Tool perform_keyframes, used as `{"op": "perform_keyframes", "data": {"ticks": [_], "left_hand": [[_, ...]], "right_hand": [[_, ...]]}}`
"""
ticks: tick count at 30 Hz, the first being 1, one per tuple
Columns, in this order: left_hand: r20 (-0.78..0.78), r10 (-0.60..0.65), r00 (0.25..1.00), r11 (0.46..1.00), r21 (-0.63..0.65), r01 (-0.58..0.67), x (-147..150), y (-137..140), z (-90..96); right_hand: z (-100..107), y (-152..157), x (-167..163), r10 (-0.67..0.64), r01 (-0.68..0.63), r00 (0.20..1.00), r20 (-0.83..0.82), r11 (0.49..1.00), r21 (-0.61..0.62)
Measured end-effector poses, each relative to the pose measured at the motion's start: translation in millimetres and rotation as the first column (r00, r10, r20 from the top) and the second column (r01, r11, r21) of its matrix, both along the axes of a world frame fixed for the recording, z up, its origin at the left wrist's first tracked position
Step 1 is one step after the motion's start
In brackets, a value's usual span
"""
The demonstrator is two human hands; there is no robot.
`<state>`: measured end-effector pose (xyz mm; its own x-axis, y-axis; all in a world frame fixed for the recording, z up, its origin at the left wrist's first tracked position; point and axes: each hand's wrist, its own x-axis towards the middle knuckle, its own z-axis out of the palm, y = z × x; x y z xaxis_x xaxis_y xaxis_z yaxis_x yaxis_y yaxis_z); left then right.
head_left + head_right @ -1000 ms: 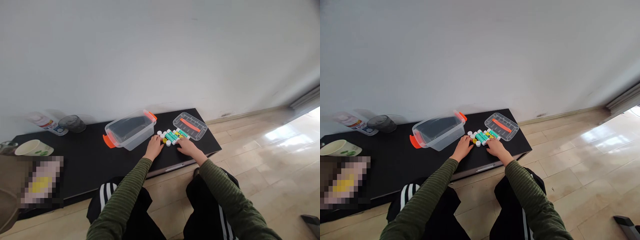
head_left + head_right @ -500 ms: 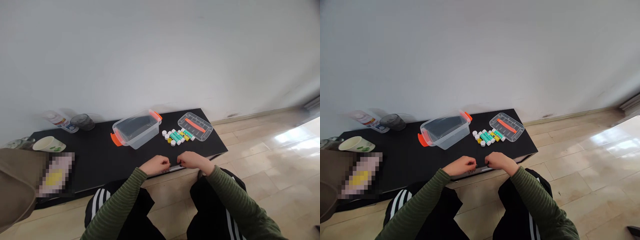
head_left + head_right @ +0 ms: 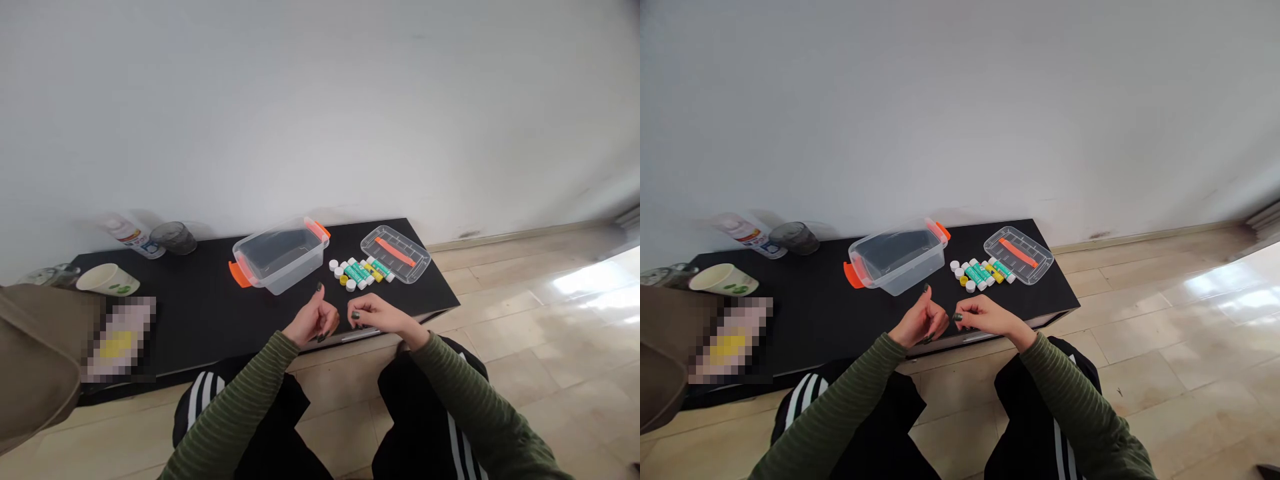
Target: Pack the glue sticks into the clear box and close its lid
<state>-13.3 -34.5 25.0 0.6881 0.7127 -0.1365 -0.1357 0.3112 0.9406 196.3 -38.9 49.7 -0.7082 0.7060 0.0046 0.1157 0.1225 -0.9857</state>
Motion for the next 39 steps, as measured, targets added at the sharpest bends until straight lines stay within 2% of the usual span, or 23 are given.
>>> {"op": "perform_keyframes", "data": {"ticks": [3, 6, 12, 20, 22, 27, 29, 39], "left_hand": [[0.041, 0.007, 0.999, 1.000, -0.005, -0.007, -1, 0, 1.0], [0.016, 0.027, 1.000, 1.000, -0.008, -0.027, -2, 2, 2.8], [0.003, 0.065, 0.998, 0.998, -0.001, -0.065, -3, 5, 3.7], [0.036, 0.061, 0.997, 0.998, -0.022, -0.061, -3, 9, 0.4], [0.002, 0.050, 0.999, 0.997, -0.063, -0.050, -4, 12, -3.8], [-0.139, -0.018, 0.990, 0.985, -0.173, -0.006, -3, 22, -15.0], [-0.154, -0.029, 0.988, 0.981, -0.192, -0.001, -2, 25, -17.5], [-0.123, -0.035, 0.992, 0.984, -0.176, 0.013, 7, 27, -19.5]], "right_hand": [[-5, 5, -4, -0.015, 0.006, 0.989, -0.144, 0.998, -0.064], [-8, 9, -8, -0.063, 0.032, 0.978, -0.201, 0.987, -0.154], [-7, 14, -12, -0.205, 0.149, 0.953, -0.222, 0.958, -0.244], [-7, 17, -13, -0.271, 0.172, 0.921, -0.279, 0.927, -0.333], [-10, 20, -11, -0.309, 0.186, 0.917, -0.251, 0.890, -0.415], [-27, 32, -5, -0.360, 0.249, 0.932, -0.042, 0.721, -0.647], [-32, 34, -5, -0.360, 0.253, 0.933, -0.020, 0.693, -0.675], [-38, 29, 3, -0.369, 0.262, 0.929, -0.024, 0.705, -0.659]]}}
